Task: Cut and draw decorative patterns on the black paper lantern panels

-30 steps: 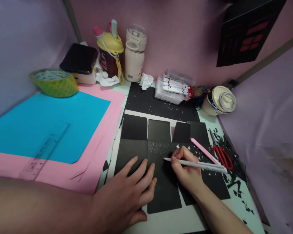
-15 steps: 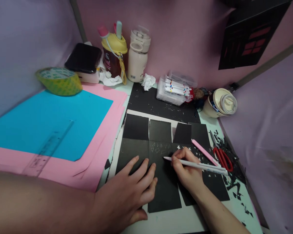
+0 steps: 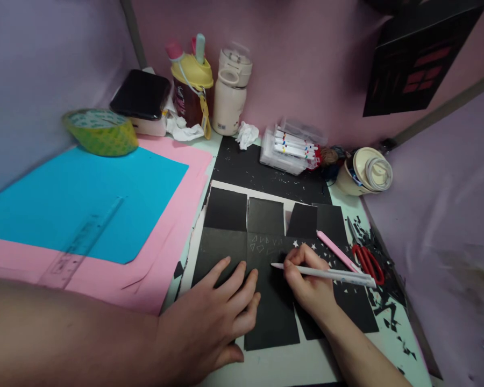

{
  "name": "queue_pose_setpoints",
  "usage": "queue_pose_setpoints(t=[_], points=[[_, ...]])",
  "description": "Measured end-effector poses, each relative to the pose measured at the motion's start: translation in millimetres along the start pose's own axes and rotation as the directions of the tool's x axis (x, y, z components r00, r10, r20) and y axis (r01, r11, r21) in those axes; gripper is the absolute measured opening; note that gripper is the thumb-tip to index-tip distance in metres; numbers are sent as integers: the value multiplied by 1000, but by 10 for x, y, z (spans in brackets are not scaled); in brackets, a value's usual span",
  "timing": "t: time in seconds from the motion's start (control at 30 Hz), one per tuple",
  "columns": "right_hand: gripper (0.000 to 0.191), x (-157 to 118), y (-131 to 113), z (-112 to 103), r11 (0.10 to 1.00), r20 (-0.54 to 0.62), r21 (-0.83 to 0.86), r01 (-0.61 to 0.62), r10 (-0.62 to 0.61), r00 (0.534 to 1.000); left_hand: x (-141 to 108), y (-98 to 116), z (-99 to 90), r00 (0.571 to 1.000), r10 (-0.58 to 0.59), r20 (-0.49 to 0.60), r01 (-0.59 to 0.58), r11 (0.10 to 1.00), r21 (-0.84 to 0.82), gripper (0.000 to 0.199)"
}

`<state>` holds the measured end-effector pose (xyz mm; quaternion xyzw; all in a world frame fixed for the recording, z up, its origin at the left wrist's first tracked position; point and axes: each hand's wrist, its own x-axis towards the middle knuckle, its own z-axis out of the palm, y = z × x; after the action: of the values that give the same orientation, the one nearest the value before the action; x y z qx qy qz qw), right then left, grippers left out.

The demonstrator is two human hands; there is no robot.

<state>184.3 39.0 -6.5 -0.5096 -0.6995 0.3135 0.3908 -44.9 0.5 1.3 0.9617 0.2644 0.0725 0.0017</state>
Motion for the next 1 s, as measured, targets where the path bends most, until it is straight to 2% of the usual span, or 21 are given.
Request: queue_pose_setpoints(t=[0.13,0.27,0.33,0.6,0.77,1.0], points=[[25,-10,12,-3,999,-27,44,-13,14,1000,-9,1,-7,1000,0,0,0,1000,1,63],[21,4,37,-17,983,-222,184,16,25,975,-11,-1,-14,1000,2,-7,-2,1000,1,63],[22,28,44,-23,981,-263,192,14,38,964,-9,-1,-13,1000,-1,-10,1,1000,3,64],[25,143,80,-10,993,-287,107,-52,81,954,6,-2,-9,999,49,11,-50,997,67,64],[22,172,116,-5,995,-249,52,-85,95,964,38,-19,-39,997,52,51,-57,992,116,64],[24,184,95,0,996,-259,17,-83,84,962,123,-44,-174,991,38,130,-51,994,94,67]])
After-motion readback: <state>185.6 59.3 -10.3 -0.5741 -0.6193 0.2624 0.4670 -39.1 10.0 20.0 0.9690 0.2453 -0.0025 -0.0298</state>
